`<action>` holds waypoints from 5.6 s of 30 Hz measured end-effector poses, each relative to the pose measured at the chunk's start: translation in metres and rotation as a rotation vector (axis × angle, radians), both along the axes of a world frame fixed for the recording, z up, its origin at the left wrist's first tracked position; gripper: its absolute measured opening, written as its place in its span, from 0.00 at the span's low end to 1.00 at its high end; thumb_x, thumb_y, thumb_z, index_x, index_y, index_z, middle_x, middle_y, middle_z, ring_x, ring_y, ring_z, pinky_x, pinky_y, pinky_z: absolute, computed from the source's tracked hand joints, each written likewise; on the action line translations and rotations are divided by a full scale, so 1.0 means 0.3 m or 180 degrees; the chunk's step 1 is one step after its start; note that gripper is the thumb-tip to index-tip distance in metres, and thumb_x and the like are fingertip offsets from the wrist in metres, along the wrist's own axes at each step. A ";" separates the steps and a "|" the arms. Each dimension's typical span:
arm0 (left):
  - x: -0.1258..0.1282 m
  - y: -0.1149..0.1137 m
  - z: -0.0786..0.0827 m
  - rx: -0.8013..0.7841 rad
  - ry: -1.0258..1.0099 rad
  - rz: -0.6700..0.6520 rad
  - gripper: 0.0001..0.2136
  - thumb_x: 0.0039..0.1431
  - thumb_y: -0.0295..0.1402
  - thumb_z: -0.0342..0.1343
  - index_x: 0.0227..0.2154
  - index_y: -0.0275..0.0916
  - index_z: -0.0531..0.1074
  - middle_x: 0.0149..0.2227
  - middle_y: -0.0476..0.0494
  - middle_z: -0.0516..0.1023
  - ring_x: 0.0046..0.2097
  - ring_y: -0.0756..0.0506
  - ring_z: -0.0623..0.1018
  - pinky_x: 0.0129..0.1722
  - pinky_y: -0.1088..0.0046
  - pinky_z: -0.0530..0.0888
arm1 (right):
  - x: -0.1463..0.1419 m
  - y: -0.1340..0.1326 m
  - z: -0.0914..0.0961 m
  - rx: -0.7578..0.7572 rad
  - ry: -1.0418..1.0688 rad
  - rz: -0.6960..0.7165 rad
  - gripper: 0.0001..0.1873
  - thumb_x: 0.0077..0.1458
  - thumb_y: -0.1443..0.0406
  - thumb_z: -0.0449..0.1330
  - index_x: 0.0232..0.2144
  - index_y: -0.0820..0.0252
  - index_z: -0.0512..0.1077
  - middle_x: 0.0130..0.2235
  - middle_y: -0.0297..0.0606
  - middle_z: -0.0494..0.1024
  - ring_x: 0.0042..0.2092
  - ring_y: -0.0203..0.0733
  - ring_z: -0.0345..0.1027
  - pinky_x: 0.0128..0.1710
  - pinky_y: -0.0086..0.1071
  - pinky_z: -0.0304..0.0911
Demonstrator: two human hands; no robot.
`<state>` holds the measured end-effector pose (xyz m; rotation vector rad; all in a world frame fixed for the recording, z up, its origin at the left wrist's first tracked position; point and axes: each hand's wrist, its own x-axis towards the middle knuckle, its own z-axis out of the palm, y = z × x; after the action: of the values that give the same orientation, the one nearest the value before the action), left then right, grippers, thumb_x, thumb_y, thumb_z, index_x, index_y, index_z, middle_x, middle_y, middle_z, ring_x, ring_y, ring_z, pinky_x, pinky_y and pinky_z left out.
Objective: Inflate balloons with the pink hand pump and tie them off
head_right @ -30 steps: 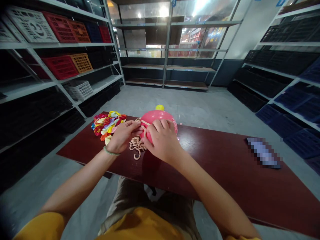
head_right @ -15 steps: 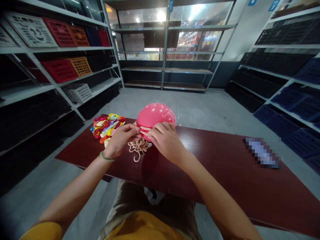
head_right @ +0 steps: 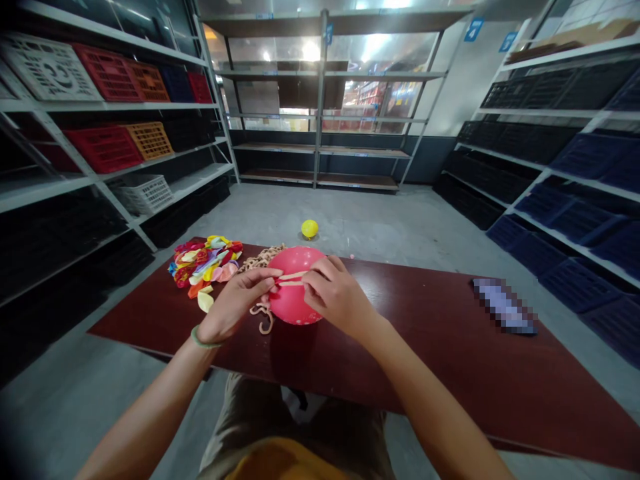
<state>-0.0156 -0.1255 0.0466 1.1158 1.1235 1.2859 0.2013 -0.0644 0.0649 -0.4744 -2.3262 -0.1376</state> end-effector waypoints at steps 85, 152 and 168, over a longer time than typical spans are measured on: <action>0.035 -0.111 -0.034 -0.0425 -0.0676 0.0296 0.12 0.55 0.40 0.65 0.26 0.35 0.76 0.23 0.50 0.74 0.23 0.55 0.73 0.22 0.82 0.64 | -0.079 -0.079 -0.007 0.1839 -0.0122 0.0438 0.07 0.58 0.70 0.62 0.34 0.52 0.77 0.26 0.28 0.73 0.29 0.35 0.61 0.32 0.34 0.59; 0.042 -0.084 -0.123 0.0530 -0.1121 0.0298 0.12 0.58 0.39 0.63 0.34 0.41 0.67 0.20 0.57 0.69 0.15 0.57 0.61 0.16 0.82 0.71 | -0.147 -0.060 0.075 -0.1926 -0.0154 0.0286 0.06 0.58 0.68 0.60 0.29 0.54 0.73 0.34 0.32 0.77 0.41 0.41 0.68 0.45 0.38 0.60; 0.055 -0.077 -0.088 0.0706 -0.1004 0.0268 0.09 0.61 0.37 0.61 0.35 0.38 0.69 0.23 0.54 0.70 0.17 0.57 0.60 0.16 0.84 0.62 | -0.067 -0.042 0.080 -0.0950 -0.0281 0.0126 0.06 0.61 0.71 0.54 0.31 0.56 0.64 0.36 0.37 0.69 0.39 0.43 0.63 0.42 0.38 0.60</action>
<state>0.0008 -0.1486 0.0201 0.9882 0.8140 1.6192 0.1812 -0.0770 0.0889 -0.5781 -2.4524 0.2149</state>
